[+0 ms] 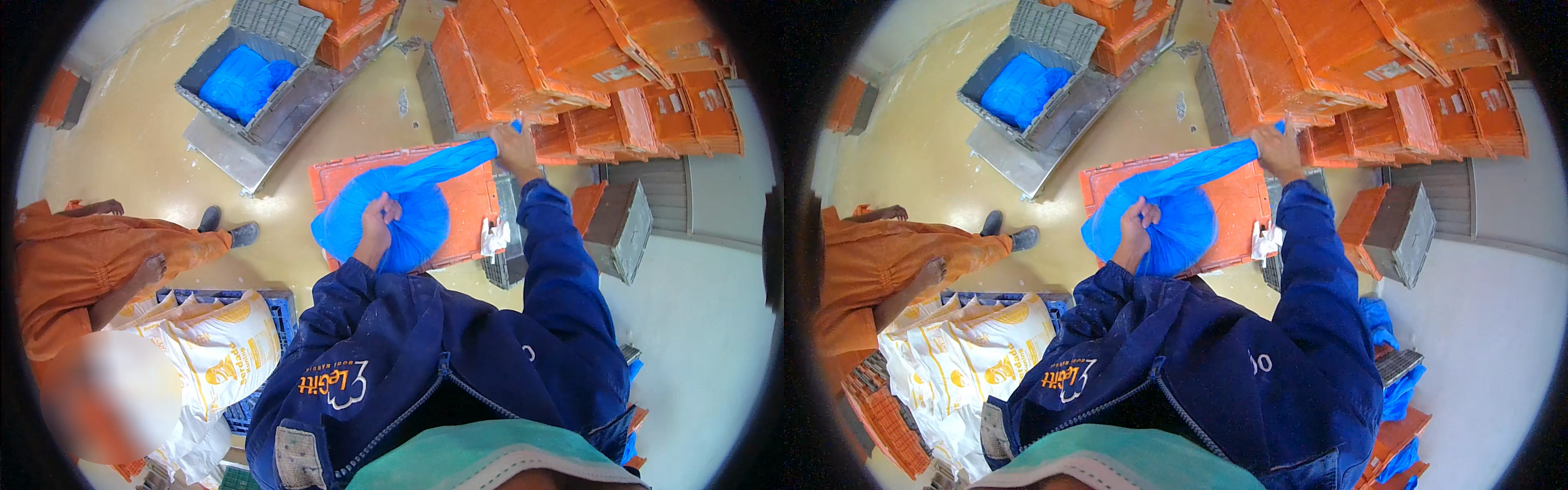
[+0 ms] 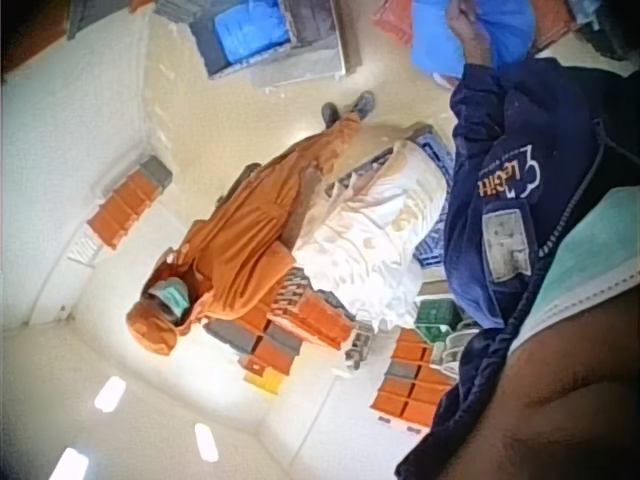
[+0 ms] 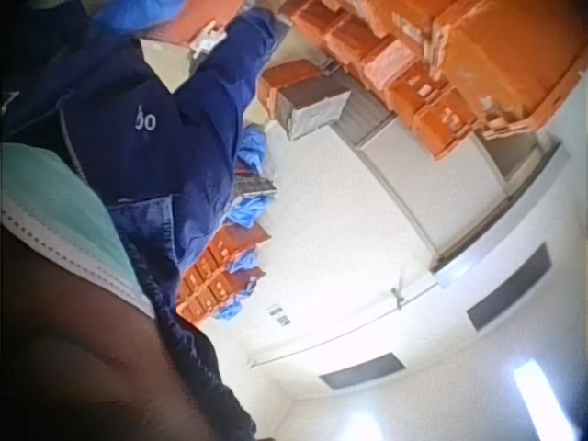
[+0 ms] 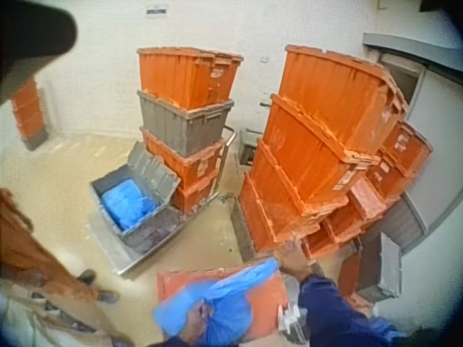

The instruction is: The person picks up a blue plastic bag, writes on it with a marker, and places it into an orange crate. The person repeats this process with another blue plastic bag, writing on it and placing it into a crate.

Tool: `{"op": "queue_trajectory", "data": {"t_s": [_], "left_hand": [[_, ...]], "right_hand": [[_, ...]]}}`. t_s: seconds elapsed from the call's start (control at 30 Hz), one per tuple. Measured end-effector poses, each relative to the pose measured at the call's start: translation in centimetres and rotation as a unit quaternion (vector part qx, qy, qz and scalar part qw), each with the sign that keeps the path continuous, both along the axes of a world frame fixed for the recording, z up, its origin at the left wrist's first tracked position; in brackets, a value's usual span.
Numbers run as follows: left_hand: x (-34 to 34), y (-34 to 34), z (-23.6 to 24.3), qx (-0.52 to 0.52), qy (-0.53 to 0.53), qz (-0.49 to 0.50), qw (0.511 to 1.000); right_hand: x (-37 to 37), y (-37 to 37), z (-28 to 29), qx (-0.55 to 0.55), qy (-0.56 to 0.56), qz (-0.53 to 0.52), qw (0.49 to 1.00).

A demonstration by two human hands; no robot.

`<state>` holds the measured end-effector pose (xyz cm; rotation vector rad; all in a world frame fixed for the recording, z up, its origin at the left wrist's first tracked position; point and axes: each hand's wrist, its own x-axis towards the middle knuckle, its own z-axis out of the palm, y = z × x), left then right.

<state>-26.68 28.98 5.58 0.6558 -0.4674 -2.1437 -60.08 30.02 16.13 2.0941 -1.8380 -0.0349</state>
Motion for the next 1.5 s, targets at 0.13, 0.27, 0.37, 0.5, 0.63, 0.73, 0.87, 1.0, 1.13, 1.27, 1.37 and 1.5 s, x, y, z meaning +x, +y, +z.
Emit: {"op": "queue_trajectory", "data": {"t_s": [0.13, 0.27, 0.37, 0.5, 0.63, 0.73, 0.87, 1.0, 1.13, 1.27, 1.37, 1.5], "left_hand": [[-2.3, -1.2, 1.0, 0.256, 0.060, 0.171, 0.949], [-2.9, -1.6, 2.1, 0.219, 0.073, 0.097, 0.968], [-2.4, -1.3, -3.4, -0.478, -0.473, -0.141, 0.726], [-1.5, -0.4, 3.0, -0.643, -0.461, -0.372, 0.485], [-3.1, -1.0, 3.1, -0.494, -0.423, -0.316, 0.691], [-3.1, -2.2, 1.7, -0.128, -0.284, -0.227, 0.923], [-1.2, -3.7, -0.4, 0.007, -0.108, -0.230, 0.967], [-0.9, -4.9, 0.2, -0.002, -0.131, -0.314, 0.940], [-0.4, -5.8, 0.3, -0.054, -0.178, -0.340, 0.922], [-2.2, -4.2, 2.8, -0.117, -0.301, -0.199, 0.925], [-4.1, -5.1, 3.3, -0.269, -0.430, 0.029, 0.861], [-4.8, -6.7, 5.5, -0.450, -0.530, -0.014, 0.718]], "right_hand": [[4.7, 12.2, -9.9, 0.200, 0.030, -0.048, 0.978], [14.9, 19.1, -4.7, 0.286, -0.234, -0.087, 0.925], [16.7, 17.4, 2.3, 0.290, -0.307, -0.010, 0.906], [13.3, 10.6, 10.6, 0.215, -0.185, 0.098, 0.954], [13.7, 2.7, 10.9, -0.002, -0.141, 0.211, 0.967], [14.1, -1.8, 12.8, -0.247, -0.148, 0.067, 0.955], [13.2, -0.3, 2.2, -0.078, -0.518, -0.036, 0.851], [15.6, 2.5, -6.5, 0.247, -0.677, -0.028, 0.693], [16.0, 2.1, -5.4, 0.313, -0.669, -0.094, 0.667], [16.3, 2.6, -5.1, 0.257, -0.567, -0.155, 0.767], [16.7, 3.1, -8.5, 0.198, -0.535, -0.157, 0.806], [20.3, 3.0, -3.0, 0.207, -0.480, -0.173, 0.834]]}}
